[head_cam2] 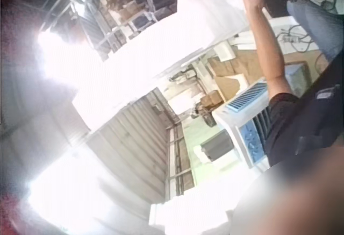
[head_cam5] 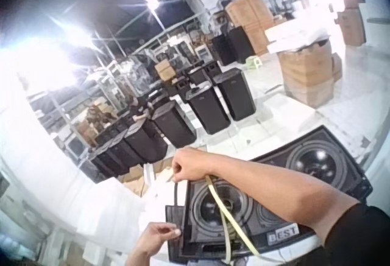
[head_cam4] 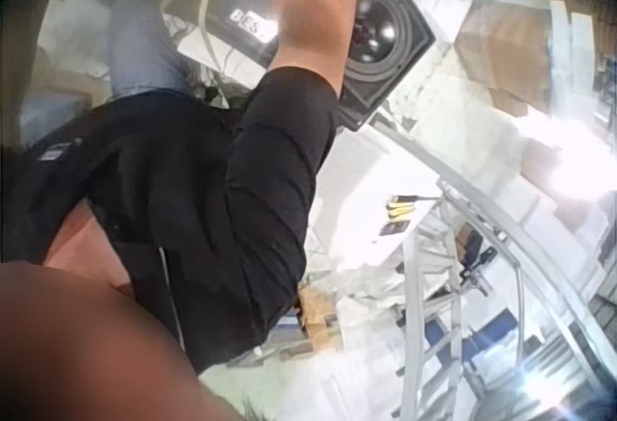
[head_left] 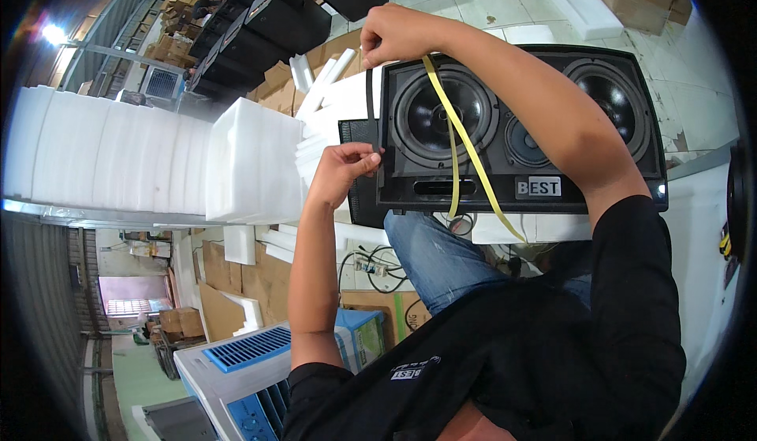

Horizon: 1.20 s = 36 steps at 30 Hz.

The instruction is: The person sits on the floor and assembles a black speaker by attaching a control panel and securing it with a yellow strap. They repeatedly adjust the strap and press the speaker cones to check fit.

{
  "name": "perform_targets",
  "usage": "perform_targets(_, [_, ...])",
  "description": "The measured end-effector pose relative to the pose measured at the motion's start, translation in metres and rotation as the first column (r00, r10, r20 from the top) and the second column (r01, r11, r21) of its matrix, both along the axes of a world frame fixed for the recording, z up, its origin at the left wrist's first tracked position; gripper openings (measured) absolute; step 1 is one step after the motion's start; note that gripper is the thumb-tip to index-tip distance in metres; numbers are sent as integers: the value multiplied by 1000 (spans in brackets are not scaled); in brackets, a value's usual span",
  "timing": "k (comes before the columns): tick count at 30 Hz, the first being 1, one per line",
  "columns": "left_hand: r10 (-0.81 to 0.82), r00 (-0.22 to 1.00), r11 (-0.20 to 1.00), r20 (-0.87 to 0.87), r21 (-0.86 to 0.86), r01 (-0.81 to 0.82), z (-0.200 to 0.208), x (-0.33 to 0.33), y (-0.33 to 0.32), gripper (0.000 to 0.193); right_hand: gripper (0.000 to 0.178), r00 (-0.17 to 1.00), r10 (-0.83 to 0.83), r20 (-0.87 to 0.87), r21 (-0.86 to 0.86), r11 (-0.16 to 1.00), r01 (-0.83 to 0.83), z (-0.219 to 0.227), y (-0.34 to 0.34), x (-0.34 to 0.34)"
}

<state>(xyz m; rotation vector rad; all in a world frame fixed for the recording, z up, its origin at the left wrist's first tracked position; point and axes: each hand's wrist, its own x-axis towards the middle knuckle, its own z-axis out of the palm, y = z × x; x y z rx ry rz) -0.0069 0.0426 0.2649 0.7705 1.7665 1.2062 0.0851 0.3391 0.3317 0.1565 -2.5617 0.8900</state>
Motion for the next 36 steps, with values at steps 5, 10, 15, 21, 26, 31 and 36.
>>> perform_targets(5, [-116, 967, 993, -227, -46, 109, -5, -5, 22, 15, 24, 999, -25, -45, 1, 1000, 25, -12, -3, -3])
perform_targets(10, [-184, 907, 982, -380, -113, 152, -14, -10, 25, 16, 29, 996, -88, -12, -24, 996, 88, -24, 6, 3])
perform_targets(15, [-181, 928, 979, -325, -145, 140, -10, -1, 26, 17, 24, 997, -75, -26, -30, 997, 74, -33, 5, 8])
perform_targets(21, [-291, 813, 946, -504, -277, 166, -4, 4, 28, 19, 24, 997, -75, -28, -37, 997, 74, -43, 5, 8])
perform_targets(26, [-354, 744, 930, -566, -299, 215, -3, 7, 30, 22, 25, 998, -66, -19, -35, 997, 65, -44, 4, 11])
perform_targets(31, [-451, 663, 886, -598, -390, 251, 10, 14, 36, 29, 26, 997, -72, -28, -37, 997, 71, -45, 4, 14])
perform_targets(36, [-395, 557, 911, -731, -388, 138, 20, 31, 37, 33, 27, 998, -61, -7, -38, 997, 61, -43, 3, 14])
